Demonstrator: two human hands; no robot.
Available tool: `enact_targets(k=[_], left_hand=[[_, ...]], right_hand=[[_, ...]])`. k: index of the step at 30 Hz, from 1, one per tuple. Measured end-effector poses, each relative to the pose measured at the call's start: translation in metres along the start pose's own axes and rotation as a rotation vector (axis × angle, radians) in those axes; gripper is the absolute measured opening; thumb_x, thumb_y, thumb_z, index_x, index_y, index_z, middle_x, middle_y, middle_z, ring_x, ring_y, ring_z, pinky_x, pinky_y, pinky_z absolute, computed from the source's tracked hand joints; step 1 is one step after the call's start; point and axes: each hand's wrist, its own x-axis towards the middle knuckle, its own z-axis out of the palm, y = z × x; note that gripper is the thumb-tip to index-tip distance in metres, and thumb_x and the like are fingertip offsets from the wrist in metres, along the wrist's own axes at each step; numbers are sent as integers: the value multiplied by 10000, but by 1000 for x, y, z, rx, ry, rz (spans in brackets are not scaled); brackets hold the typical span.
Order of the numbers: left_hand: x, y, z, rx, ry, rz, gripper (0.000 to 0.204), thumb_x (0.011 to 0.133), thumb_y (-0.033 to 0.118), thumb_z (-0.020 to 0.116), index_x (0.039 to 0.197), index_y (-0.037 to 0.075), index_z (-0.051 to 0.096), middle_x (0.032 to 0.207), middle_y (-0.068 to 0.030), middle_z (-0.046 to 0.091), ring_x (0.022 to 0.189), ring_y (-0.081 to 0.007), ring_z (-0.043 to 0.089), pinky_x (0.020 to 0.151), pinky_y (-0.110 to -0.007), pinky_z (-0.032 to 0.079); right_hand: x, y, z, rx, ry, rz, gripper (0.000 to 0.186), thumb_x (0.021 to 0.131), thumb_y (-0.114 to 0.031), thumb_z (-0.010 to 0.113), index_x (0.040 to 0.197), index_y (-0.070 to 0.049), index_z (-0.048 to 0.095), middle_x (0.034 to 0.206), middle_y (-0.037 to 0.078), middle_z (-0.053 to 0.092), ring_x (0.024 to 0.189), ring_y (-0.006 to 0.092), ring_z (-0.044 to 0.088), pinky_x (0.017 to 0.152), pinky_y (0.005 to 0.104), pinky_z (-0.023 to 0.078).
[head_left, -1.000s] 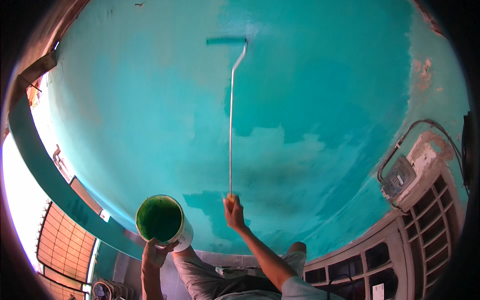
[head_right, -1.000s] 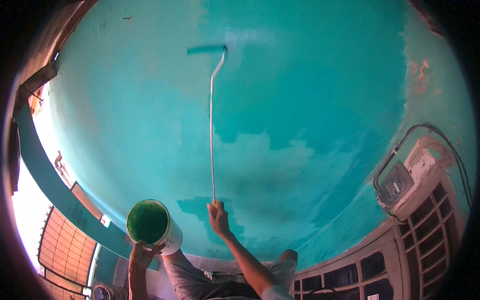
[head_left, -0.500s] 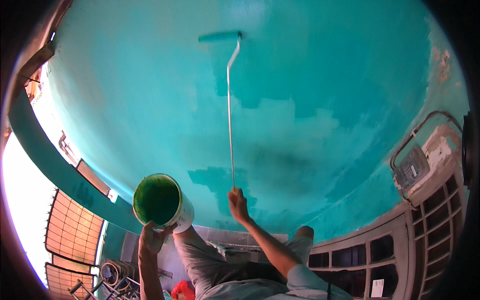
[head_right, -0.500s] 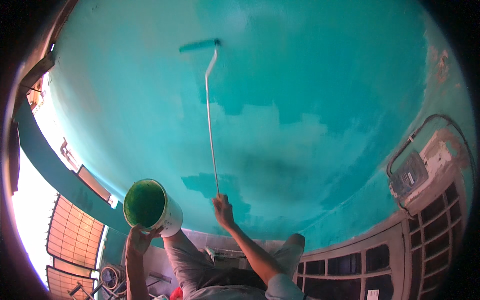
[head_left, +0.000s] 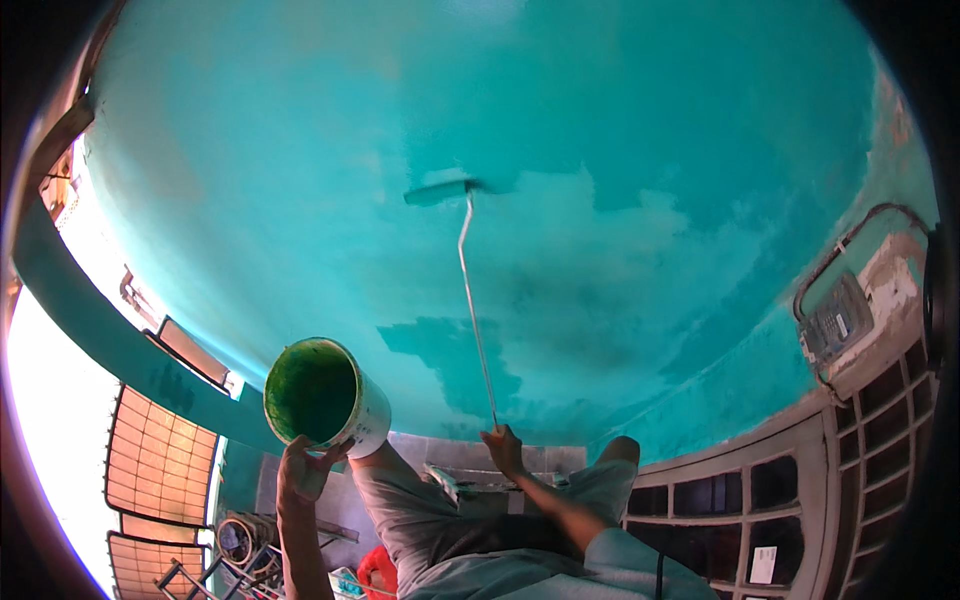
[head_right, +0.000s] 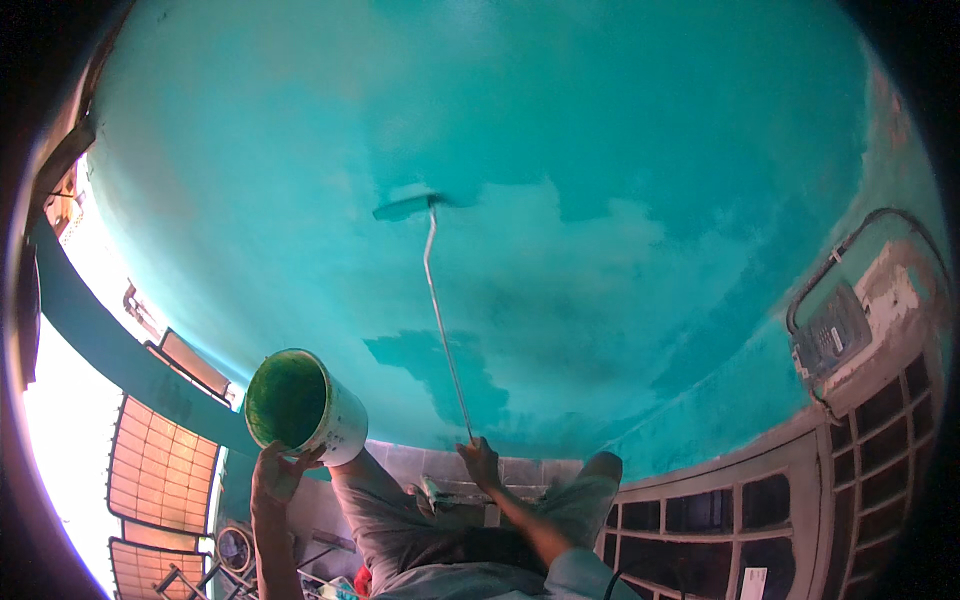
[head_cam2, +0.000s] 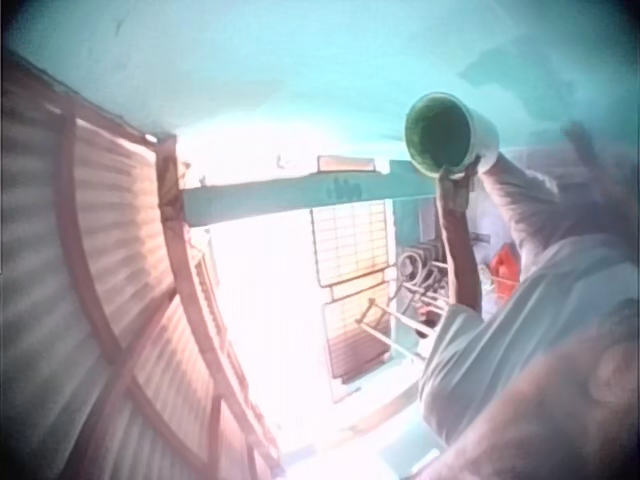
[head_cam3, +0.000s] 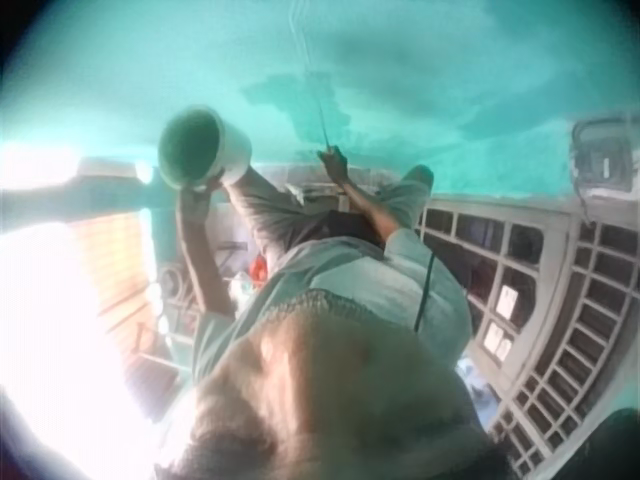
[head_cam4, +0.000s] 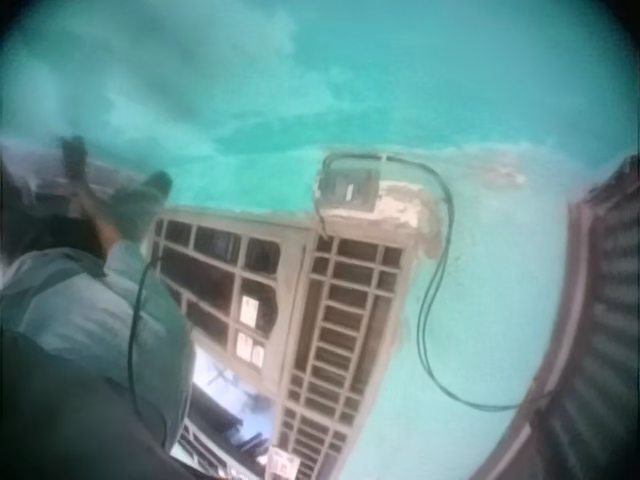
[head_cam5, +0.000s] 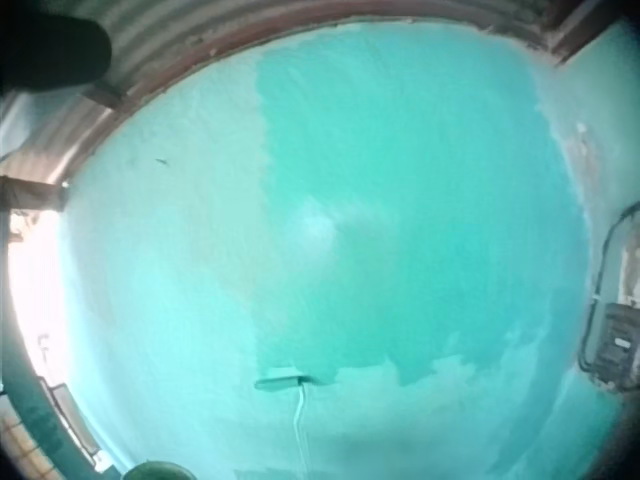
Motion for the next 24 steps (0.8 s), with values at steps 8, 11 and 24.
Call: enact_targets(k=[8, 11, 24], left_hand=[[8, 2, -6, 167, -26, 34, 490, 876, 79, 458, 1275, -112, 247, 1253, -311, 359, 1025, -485, 524, 833, -508, 522], [17, 1, -16, 274, -95, 72, 450, 877, 68, 451, 1259, -105, 287, 1253, -298, 380, 1044, -464, 518, 856, -506, 508], [6, -2, -9, 314, 33, 57, 438, 879, 67, 451, 1269, -82, 318, 1266, -248, 390, 1108, -449, 461, 909, -510, 485]], right_hand=[[76, -131, 19, 263, 58, -36, 252, 809, -217, 706, 798, -27, 541, 636, 57, 550, 577, 132, 526, 536, 291, 448], [68, -74, 44, 273, 259, -298, 186, 812, -142, 686, 784, -31, 540, 596, 48, 513, 548, 115, 498, 525, 272, 436], [-43, -72, -190, -463, 350, -260, 182, 796, -233, 671, 784, -87, 562, 580, 72, 547, 495, 264, 567, 455, 358, 439]])
